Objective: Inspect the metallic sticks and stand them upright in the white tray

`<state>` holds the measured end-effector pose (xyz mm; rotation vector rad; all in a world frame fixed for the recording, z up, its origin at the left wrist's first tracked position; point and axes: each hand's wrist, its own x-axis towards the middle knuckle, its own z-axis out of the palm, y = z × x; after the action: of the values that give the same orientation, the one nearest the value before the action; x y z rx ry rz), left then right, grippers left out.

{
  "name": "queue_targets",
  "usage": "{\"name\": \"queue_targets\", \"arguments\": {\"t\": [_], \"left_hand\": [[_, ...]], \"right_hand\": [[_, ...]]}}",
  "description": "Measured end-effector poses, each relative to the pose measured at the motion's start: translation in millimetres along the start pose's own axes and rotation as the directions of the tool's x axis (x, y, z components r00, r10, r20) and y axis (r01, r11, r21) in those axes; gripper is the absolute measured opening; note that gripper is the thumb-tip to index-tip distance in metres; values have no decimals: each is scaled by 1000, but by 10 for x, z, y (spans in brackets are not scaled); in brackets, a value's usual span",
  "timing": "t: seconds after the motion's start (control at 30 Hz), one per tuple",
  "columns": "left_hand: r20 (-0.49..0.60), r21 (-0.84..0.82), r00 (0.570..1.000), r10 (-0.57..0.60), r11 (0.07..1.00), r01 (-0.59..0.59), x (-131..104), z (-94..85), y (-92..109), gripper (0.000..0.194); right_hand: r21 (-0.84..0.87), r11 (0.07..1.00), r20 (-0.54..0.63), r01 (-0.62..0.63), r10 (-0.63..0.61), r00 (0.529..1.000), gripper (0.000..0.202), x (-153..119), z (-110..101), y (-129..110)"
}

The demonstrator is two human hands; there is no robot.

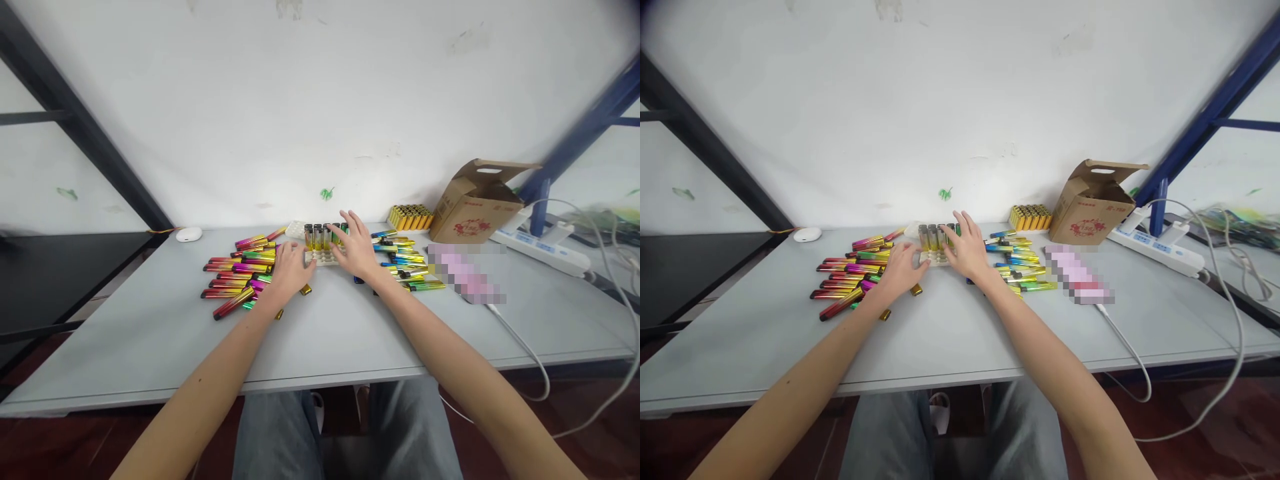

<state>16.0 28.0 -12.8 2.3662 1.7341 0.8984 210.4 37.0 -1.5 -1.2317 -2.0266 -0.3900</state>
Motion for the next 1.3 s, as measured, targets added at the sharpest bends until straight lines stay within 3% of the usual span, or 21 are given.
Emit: {"name": "queue_targets", "arguments": {"t": [0.07,0.13,0.27,0.37,0.43,0.53,0.73,0.9,1.07,1.3], "left_hand": [[6,-1,1000,0,1000,0,0,4,-7,32],[16,-8,1000,-1,1000,1,1,7,-14,30],[41,-40,999,4,999,-2,-1,8,-16,25],[43,-46,999,9,999,-7,-7,3,-7,23],[45,-38,999,15,999,-13,-10,1,-5,23],[46,-25,998,35,999,-34,-13,10,-11,23],[39,-6,998,45,999,-45,-16,41,-32,24],[40,-3,997,65,998,-65,-31,49,-29,25],[38,3,997,63,998,-63,-39,48,-23,24],[52,-4,997,64,998,-64,-51,47,1,26]], "right_hand": [[34,999,-29,-5,6,1000,43,9,-61,75],[87,992,-112,-91,100,989,42,7,-144,189],[236,916,-279,-326,385,880,32,-44,-291,481],[362,805,-260,-469,571,779,33,-79,-343,694],[463,700,-139,-543,663,735,35,-88,-358,814],[477,667,-28,-573,663,748,34,-104,-387,962],[121,808,42,-577,577,816,32,-200,-509,1162],[-28,778,136,-628,625,769,41,-273,-549,1204],[-143,790,272,-596,610,744,42,-295,-529,1148],[-154,827,303,-541,560,771,37,-273,-475,1124]]}}
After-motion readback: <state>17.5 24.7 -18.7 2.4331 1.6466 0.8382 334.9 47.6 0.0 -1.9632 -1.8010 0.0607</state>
